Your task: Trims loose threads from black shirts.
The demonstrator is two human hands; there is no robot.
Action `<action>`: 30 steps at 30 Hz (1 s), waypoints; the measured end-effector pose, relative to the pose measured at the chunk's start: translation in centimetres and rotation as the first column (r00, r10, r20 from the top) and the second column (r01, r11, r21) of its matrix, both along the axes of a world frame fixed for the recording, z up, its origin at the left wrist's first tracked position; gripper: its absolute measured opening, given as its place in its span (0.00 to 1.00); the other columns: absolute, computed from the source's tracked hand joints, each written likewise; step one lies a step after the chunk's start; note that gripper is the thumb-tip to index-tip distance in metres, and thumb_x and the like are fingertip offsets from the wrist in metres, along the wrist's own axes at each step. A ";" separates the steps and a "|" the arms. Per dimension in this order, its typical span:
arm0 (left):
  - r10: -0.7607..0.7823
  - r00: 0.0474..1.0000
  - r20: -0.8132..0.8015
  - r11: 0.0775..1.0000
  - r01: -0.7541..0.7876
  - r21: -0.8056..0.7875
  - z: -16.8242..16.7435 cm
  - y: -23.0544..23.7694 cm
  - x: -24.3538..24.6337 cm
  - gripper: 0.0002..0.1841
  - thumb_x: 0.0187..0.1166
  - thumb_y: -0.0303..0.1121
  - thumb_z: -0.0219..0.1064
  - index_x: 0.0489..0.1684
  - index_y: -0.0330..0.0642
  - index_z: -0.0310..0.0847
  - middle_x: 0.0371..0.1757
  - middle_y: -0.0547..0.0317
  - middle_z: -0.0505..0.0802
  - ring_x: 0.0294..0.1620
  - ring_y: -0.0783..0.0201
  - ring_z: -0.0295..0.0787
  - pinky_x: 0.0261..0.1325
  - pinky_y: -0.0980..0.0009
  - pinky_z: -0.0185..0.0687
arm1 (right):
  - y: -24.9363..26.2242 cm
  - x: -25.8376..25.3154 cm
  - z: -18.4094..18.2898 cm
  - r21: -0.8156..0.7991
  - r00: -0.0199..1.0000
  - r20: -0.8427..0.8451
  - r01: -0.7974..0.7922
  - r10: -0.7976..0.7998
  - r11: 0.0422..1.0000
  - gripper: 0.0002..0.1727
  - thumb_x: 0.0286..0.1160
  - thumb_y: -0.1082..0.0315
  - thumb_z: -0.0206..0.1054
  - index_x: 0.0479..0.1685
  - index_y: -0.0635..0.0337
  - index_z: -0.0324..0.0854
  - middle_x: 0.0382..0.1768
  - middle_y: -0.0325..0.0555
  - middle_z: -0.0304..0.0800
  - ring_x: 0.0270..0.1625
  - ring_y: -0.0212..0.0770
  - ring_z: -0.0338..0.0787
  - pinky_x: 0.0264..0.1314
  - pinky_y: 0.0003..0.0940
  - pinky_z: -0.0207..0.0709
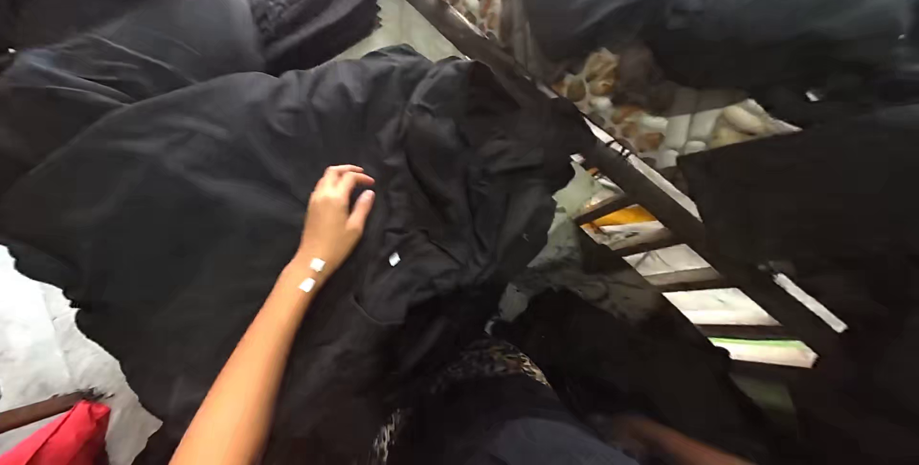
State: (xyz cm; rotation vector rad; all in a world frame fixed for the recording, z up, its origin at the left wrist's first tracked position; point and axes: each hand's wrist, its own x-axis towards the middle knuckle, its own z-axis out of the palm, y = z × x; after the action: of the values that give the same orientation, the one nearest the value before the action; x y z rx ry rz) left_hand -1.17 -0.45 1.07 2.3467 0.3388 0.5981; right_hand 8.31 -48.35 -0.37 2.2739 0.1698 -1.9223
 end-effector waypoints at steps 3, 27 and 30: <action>0.119 0.993 0.007 0.991 -0.119 0.053 3.2 -3.1 -3.9 0.15 0.86 0.32 0.57 0.56 0.30 0.85 0.62 0.39 0.87 0.61 0.47 0.86 0.64 0.49 0.80 | -2.5 8.6 -8.3 0.017 0.992 0.070 -0.109 0.107 0.994 0.22 0.89 0.64 0.57 0.70 0.74 0.77 0.53 0.73 0.87 0.50 0.64 0.87 0.57 0.63 0.78; 0.710 0.702 0.062 0.603 -0.650 0.462 2.7 -19.8 -6.0 0.32 0.84 0.57 0.53 0.39 0.34 0.91 0.49 0.34 0.92 0.58 0.31 0.84 0.59 0.38 0.69 | 23.7 21.8 -2.6 0.707 0.499 0.290 -0.687 -0.817 -0.169 0.19 0.85 0.77 0.47 0.56 0.76 0.84 0.60 0.65 0.89 0.65 0.48 0.88 0.69 0.37 0.77; 0.590 0.783 -0.198 0.807 -0.563 0.178 2.3 -18.5 -1.8 0.35 0.78 0.58 0.66 0.53 0.24 0.87 0.57 0.26 0.88 0.64 0.26 0.81 0.64 0.29 0.68 | 23.7 19.3 0.7 0.654 0.484 0.243 -0.722 -0.840 -0.227 0.17 0.85 0.78 0.48 0.54 0.77 0.84 0.53 0.64 0.90 0.51 0.40 0.90 0.56 0.30 0.81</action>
State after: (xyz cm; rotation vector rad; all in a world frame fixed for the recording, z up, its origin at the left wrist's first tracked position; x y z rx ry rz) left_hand -2.99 -18.94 3.34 2.4148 1.2058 0.6125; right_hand 27.59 -24.70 0.33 3.6249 2.2787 0.9895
